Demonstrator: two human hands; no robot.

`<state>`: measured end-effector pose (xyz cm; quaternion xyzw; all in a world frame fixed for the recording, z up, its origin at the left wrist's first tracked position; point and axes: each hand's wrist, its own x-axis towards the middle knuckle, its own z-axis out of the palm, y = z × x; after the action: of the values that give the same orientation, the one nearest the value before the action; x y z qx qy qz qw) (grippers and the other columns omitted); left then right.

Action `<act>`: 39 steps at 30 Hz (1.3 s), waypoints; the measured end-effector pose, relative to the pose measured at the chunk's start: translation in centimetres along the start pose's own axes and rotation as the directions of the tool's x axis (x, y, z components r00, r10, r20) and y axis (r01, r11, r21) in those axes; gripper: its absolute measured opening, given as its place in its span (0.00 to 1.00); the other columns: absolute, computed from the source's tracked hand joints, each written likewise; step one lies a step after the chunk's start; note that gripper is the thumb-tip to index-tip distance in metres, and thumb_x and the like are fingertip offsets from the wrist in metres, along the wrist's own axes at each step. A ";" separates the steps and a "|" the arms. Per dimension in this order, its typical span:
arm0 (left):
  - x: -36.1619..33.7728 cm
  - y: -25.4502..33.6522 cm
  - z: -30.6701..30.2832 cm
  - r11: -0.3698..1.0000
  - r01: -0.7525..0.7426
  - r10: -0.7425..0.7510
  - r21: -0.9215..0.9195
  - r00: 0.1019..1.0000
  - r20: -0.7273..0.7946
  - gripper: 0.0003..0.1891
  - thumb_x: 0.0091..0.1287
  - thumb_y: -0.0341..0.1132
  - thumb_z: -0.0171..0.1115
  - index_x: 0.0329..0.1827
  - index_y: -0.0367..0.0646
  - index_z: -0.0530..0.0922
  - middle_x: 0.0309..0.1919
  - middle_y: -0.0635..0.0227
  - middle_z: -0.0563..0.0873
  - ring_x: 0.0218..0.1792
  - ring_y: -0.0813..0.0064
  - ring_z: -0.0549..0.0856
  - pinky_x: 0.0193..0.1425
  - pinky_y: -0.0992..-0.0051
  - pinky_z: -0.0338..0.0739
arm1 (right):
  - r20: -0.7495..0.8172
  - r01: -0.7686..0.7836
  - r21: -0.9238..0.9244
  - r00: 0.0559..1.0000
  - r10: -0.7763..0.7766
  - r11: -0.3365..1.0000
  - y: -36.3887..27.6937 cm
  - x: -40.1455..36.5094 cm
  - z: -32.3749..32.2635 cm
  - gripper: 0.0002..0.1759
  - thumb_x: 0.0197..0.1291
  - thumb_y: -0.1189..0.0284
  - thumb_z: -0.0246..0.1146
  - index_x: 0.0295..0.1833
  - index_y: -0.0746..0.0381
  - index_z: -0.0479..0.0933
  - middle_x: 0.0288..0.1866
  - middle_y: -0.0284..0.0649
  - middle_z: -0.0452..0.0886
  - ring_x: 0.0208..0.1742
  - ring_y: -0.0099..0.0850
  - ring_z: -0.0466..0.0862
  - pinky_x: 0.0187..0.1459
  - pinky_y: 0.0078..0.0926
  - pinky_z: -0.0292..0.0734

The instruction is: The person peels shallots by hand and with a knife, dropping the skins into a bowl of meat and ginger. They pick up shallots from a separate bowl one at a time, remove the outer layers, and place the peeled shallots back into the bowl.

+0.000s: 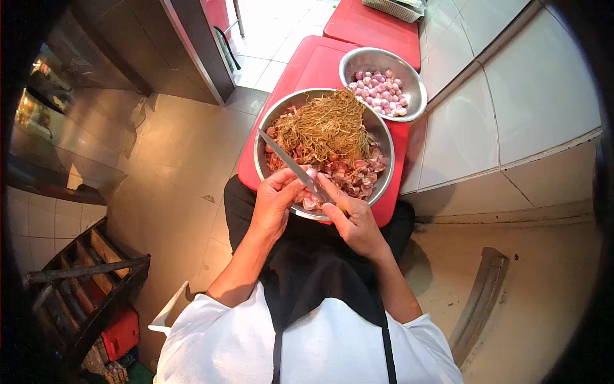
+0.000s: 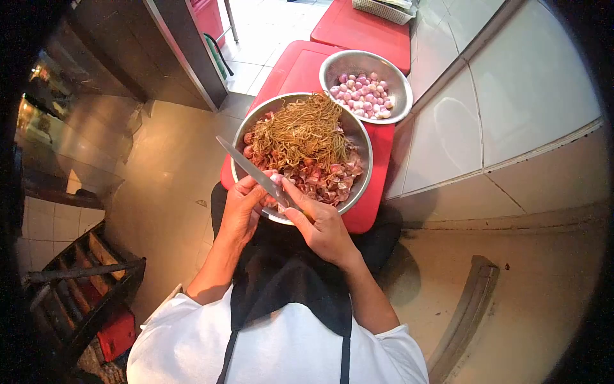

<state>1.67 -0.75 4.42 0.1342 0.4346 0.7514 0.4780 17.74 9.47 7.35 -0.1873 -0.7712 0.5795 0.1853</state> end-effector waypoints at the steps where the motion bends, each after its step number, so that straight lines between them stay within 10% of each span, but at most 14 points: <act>1: 0.0 -0.1 -0.1 1.000 -0.009 0.009 0.008 1.000 0.003 0.15 0.73 0.31 0.65 0.59 0.34 0.82 0.49 0.65 0.89 0.46 0.80 0.87 0.48 0.80 0.82 | 0.008 -0.002 -0.009 1.000 0.002 1.000 -0.2 0.0 0.0 0.29 0.74 0.71 0.59 0.77 0.64 0.67 0.67 0.51 0.81 0.63 0.34 0.84 0.64 0.29 0.73; 11: -0.9 -0.6 0.3 0.965 -0.131 0.139 0.226 0.990 -0.021 0.12 0.69 0.25 0.68 0.54 0.32 0.84 0.45 0.63 0.90 0.38 0.80 0.87 0.46 0.79 0.82 | -0.128 -0.001 -0.034 0.992 -0.004 0.999 0.4 -0.5 1.8 0.26 0.76 0.72 0.55 0.76 0.66 0.68 0.59 0.51 0.85 0.54 0.36 0.87 0.59 0.29 0.77; 17: -0.8 -0.7 0.9 0.995 -0.061 0.063 0.084 0.998 -0.028 0.14 0.70 0.26 0.67 0.57 0.32 0.82 0.46 0.61 0.90 0.40 0.76 0.89 0.48 0.76 0.85 | 0.015 -0.289 0.478 0.947 0.321 0.829 0.6 -1.4 0.7 0.28 0.79 0.70 0.53 0.80 0.62 0.63 0.35 0.30 0.79 0.27 0.16 0.75 0.31 0.16 0.72; 20: -0.9 -0.3 0.8 0.999 -0.039 0.039 0.016 0.999 -0.013 0.15 0.70 0.26 0.66 0.58 0.32 0.81 0.48 0.60 0.90 0.42 0.75 0.89 0.49 0.75 0.86 | -0.058 -0.166 0.466 0.974 0.217 0.869 0.4 -1.5 0.6 0.30 0.77 0.70 0.56 0.81 0.60 0.62 0.28 0.25 0.71 0.19 0.11 0.64 0.22 0.13 0.60; 25: -0.6 -0.8 0.3 1.000 -0.024 0.024 0.011 0.999 0.026 0.15 0.70 0.27 0.67 0.58 0.33 0.81 0.50 0.59 0.90 0.45 0.75 0.89 0.51 0.77 0.85 | 0.015 -0.192 0.166 0.981 0.192 0.967 0.0 -1.7 -0.6 0.32 0.74 0.71 0.59 0.80 0.63 0.63 0.52 0.43 0.84 0.48 0.28 0.84 0.51 0.23 0.77; 29: -0.7 -0.3 0.7 0.999 -0.043 0.043 0.014 0.998 0.041 0.15 0.70 0.28 0.68 0.58 0.35 0.82 0.51 0.62 0.90 0.47 0.75 0.89 0.52 0.75 0.85 | 0.021 -0.044 0.044 0.999 0.043 0.998 -0.9 -1.2 -0.5 0.32 0.73 0.71 0.60 0.79 0.66 0.63 0.75 0.54 0.73 0.76 0.36 0.73 0.74 0.33 0.63; 39: -0.8 -0.6 1.2 0.988 -0.127 0.131 0.088 0.991 -0.039 0.15 0.68 0.26 0.70 0.56 0.31 0.84 0.43 0.64 0.91 0.38 0.81 0.88 0.44 0.80 0.82 | -0.036 0.181 -0.130 0.982 -0.187 0.975 0.2 -0.8 0.6 0.33 0.73 0.71 0.59 0.79 0.67 0.61 0.67 0.59 0.78 0.66 0.53 0.80 0.66 0.38 0.72</act>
<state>3.20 -0.68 4.87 0.1655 0.4672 0.7643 0.4125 18.16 8.62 6.91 -0.1403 -0.8158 0.5050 0.2445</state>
